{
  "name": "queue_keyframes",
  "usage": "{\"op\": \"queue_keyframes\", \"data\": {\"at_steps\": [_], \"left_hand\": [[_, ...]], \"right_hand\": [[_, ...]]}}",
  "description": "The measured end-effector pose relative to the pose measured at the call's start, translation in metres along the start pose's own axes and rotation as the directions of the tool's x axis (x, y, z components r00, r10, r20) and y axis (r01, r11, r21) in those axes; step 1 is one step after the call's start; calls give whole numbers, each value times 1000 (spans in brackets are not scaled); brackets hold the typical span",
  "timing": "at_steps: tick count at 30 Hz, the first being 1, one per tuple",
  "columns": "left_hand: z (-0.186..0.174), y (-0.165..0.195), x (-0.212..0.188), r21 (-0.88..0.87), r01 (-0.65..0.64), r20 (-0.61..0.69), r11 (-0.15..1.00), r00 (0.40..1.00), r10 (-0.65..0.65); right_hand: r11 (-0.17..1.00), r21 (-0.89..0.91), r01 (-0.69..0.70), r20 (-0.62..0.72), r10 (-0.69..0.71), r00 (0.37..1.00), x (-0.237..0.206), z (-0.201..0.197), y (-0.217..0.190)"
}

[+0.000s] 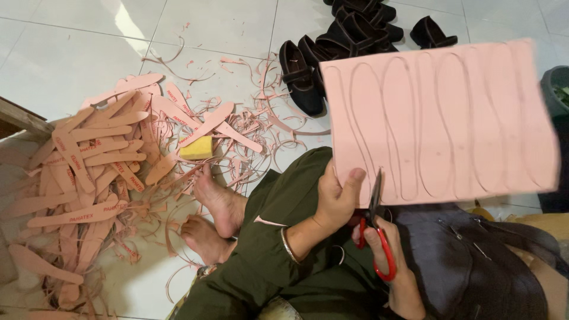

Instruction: The person sits on the floor and cuts pink insole sheets with red-handled scissors, following drawn outlines to separate individual insole shapes. They hold and rotate each sheet while cutting, and trimmed pieces and finished insoles accumulate in piles on the floor.

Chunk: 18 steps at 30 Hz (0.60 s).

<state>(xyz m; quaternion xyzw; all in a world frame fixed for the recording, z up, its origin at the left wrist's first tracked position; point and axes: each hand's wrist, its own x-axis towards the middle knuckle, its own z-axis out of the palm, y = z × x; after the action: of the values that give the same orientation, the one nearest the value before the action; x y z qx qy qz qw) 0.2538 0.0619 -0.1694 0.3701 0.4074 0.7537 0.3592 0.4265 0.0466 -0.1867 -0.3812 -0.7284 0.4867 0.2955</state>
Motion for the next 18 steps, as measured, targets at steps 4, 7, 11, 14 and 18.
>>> {"op": "queue_keyframes", "data": {"at_steps": [4,7,11,14,18], "left_hand": [[0,5,-1,-24,-31,28,999,999,32],[1,7,0,-45,-39,20,998,999,40],[2,8,1,-81,-27,28,996,999,29],[0,8,0,-64,-10,46,998,999,13],[0,6,0,-83,-27,53,996,998,31]], "right_hand": [[998,-7,-65,-67,65,996,-2,4,-1],[998,7,-70,-91,70,993,-3,5,1],[996,-39,-82,-107,78,991,-3,3,5],[993,-60,-99,-121,91,989,-5,1,8],[994,-32,-100,-112,96,989,-6,1,11]]}}
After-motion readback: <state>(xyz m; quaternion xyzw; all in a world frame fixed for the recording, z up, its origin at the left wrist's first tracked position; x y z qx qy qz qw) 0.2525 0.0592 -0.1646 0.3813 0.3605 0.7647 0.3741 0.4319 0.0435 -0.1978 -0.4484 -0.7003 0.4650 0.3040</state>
